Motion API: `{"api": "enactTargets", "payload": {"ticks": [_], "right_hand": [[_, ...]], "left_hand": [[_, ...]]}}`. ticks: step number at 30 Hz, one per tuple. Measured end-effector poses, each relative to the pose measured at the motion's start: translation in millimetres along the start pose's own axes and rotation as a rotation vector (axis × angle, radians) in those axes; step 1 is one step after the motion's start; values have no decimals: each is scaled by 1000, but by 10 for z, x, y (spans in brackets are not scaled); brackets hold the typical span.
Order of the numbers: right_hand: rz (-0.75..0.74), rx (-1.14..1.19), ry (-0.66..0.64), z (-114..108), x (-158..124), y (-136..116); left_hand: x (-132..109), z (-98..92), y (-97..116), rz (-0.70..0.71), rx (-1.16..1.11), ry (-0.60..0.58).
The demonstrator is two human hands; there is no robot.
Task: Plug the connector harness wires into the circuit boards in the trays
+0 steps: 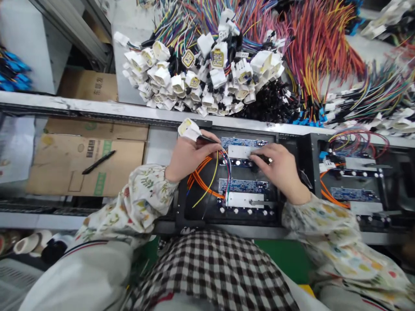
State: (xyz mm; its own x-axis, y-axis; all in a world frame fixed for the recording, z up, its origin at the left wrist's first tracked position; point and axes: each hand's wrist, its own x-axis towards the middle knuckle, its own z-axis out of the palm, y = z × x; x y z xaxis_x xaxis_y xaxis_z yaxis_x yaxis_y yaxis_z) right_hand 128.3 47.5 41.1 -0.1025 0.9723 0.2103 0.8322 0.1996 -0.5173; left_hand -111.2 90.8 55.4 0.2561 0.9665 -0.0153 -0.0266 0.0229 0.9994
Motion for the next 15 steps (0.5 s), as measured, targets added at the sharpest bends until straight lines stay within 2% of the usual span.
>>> {"api": "enactTargets", "payload": {"ticks": [2,3,5,7,11,14,15], "right_hand": [[92,155,0,-21,28,-198],[153,278,-49,-12,61,-302],[233,514,-246,26,143,-468],[268,615,-422,39,215,-531],[354,575,-541,-128,246,-372],[554,635,-697,-231,249,-244],[617,670,-693,-218,269,-228]], "left_hand": [[35,1,-34,40,26,-33],[48,0,-39,63,42,-50],[74,-16,-37,94,66,-85],[101,-69,-43,96,81,-125],[177,-241,-121,15,-25,-150],[261,-301,-188,-6,-41,-99],[291,-297,-201,5,0,-78]]}}
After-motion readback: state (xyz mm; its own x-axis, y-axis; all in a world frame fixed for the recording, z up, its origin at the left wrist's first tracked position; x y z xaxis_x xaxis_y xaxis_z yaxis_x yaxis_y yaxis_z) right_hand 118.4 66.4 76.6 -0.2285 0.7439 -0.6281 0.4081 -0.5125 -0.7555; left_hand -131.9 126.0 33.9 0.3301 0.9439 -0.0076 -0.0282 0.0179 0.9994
